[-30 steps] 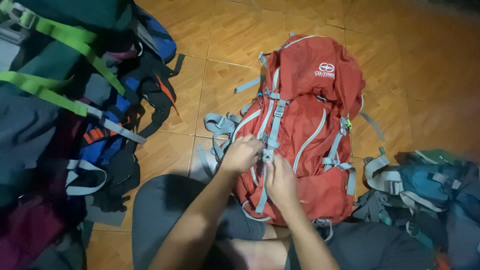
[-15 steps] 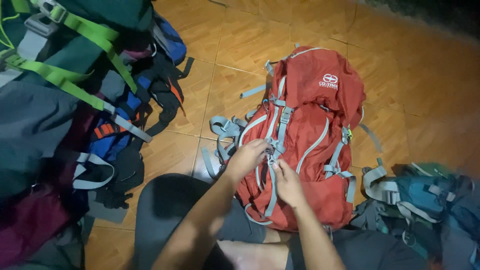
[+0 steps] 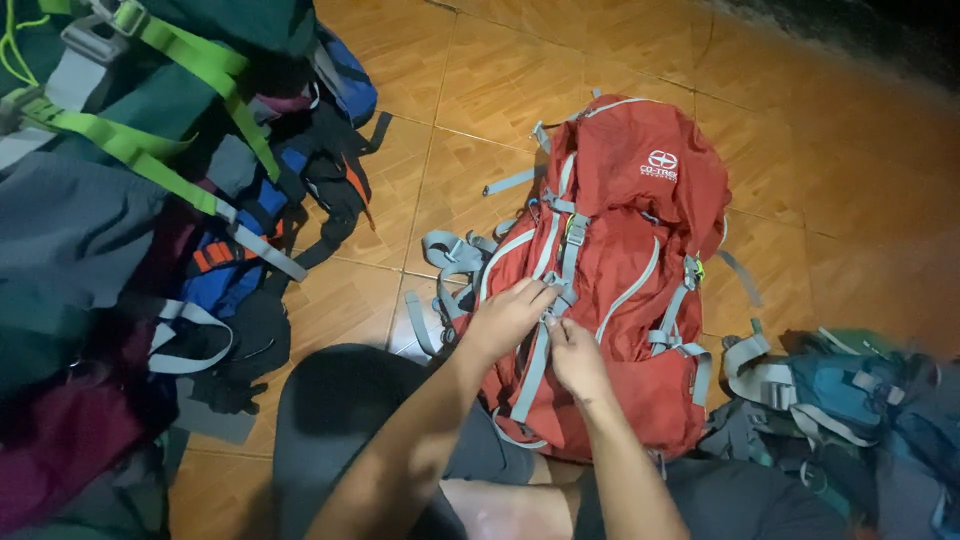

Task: The person is unfastening buckles and adjusting straps on a red hiking backpack to disassemble it.

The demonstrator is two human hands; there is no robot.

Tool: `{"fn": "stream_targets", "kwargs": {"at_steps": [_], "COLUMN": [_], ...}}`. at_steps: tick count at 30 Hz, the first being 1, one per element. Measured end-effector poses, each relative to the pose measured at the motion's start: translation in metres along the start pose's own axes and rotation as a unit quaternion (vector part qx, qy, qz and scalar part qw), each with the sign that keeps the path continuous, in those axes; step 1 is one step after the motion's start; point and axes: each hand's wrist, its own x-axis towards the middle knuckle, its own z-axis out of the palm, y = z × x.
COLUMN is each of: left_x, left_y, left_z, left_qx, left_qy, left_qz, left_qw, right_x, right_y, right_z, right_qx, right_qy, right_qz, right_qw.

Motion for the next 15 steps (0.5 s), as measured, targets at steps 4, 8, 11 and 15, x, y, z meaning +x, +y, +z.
{"fn": "stream_targets", "kwargs": {"at_steps": [4, 8, 11, 15], "left_x": [0.000, 0.004, 0.008, 0.005], "left_y": [0.002, 0.007, 0.008, 0.008], "left_z": [-0.007, -0.028, -0.032, -0.024], "left_qx": [0.009, -0.008, -0.011, -0.027], "left_qy": [-0.011, -0.047, -0.030, -0.021], "left_qz": [-0.018, -0.017, -0.008, -0.022], "left_qw": [1.000, 0.999, 0.999, 0.999], "right_x": [-0.019, -0.019, -0.003, -0.004], "right_y": [-0.021, -0.021, 0.001, 0.002], "right_z": [-0.012, -0.012, -0.002, 0.005], "right_qx": [-0.014, -0.006, 0.020, 0.023], "right_qy": [0.002, 0.002, 0.006, 0.003], "right_qz": [-0.006, -0.013, -0.017, -0.012], "right_qw": [1.000, 1.000, 1.000, 1.000]}}
